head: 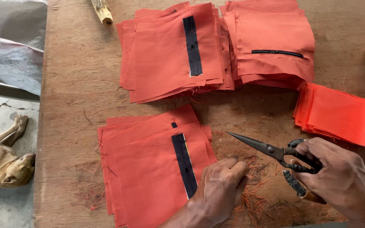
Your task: The person trims excess fabric and threads from zippers sewn onto orange fabric pieces using scissors. They work through a stack one piece at a time, cutting along the zipper edges, then place the finished piece on a pile and pull the next piece from the stack.
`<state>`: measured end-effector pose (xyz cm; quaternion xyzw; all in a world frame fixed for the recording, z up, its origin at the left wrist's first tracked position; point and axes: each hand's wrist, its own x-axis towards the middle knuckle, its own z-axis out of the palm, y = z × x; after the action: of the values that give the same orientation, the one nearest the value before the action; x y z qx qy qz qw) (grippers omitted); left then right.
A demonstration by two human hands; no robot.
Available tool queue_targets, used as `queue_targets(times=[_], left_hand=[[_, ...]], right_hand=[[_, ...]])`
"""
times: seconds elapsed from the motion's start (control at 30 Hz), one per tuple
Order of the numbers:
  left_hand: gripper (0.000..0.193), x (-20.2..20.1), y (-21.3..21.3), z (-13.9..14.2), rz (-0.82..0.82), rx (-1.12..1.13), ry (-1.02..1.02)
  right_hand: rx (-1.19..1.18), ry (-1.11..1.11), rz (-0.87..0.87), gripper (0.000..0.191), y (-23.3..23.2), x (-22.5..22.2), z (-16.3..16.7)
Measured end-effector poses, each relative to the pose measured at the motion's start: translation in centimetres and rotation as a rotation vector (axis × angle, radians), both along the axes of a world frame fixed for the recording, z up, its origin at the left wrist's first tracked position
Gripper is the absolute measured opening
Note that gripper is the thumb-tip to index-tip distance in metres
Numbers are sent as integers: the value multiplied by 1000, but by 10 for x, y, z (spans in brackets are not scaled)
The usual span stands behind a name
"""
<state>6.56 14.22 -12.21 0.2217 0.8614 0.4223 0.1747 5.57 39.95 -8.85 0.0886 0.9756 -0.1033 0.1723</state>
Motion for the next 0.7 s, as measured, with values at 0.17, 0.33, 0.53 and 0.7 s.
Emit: queue_targets(times=[0.17,0.33,0.53,0.7], left_hand=[[45,-3,-8,5,107,260,201],[41,-5,-22,6,3,225,281],[27,-18,-60,10,207,50,280],[48,-49,-108,-1,479,-287,494]], right_hand=[[-58,105,68,48,4,7,-6],[-118,140,90,40,-1,5,-23],[-262,159,8,38,-5,6,-40],[-259,158,-40,36,-2,5,-53]])
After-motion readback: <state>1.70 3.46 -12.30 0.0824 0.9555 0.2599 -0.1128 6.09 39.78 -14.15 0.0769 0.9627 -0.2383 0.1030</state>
